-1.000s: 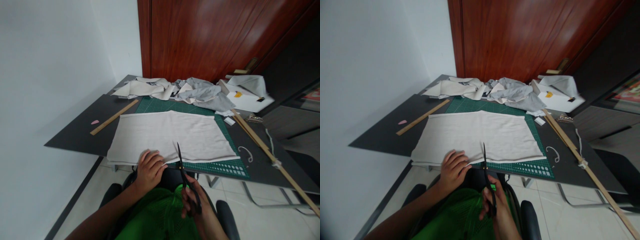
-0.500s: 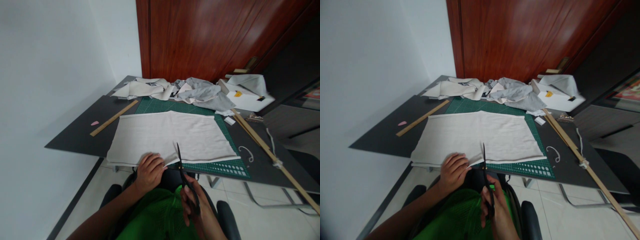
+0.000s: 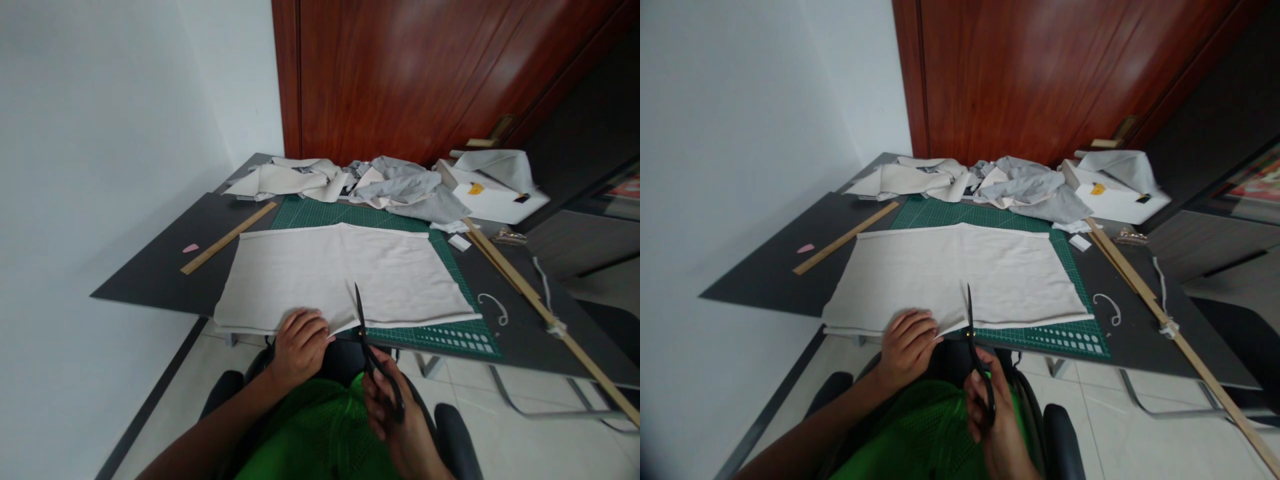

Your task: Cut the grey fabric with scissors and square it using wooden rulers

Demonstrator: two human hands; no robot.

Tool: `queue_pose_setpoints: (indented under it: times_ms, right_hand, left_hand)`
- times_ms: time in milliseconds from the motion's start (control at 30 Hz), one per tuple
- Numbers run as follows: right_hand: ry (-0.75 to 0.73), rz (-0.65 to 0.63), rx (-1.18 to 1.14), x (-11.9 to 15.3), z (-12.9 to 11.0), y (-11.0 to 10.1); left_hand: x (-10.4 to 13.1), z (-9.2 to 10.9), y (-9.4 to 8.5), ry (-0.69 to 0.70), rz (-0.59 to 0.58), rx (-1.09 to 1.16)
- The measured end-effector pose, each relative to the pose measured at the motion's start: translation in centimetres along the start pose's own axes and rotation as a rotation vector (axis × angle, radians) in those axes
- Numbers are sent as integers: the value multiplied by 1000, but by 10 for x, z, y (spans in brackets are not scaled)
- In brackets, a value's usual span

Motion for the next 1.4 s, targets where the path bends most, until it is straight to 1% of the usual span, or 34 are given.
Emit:
queue_pose_setpoints:
  times_ms: [167, 400, 733, 967, 1100, 1400]
  right_hand:
    - [-11, -14, 58, -3, 4, 0]
    - [-19, -14, 23, -4, 6, 2]
    - [-23, -42, 57, -6, 11, -1]
    - [-45, -68, 60, -4, 9, 2]
    - [-58, -59, 38, -3, 8, 4]
    - [-34, -64, 17, -3, 7, 5]
  left_hand:
    - [-1, 0, 0, -1, 2, 14]
    - [-2, 1, -2, -3, 8, 20]
    - [-2, 1, -1, 7, 21, 45]
    - [-3, 1, -1, 9, 20, 49]
    - [-3, 1, 0, 13, 20, 43]
    - [-1, -1, 2, 28, 30, 51]
Point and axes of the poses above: each hand's wrist, its own x-axis away from the middle knuckle, its own y-axis out of the palm, z = x × y, the point moved 2 cm from there along -x, towards the middle knuckle, and after that the axes turned 7 degrees about -y, right-handed, at the moved point
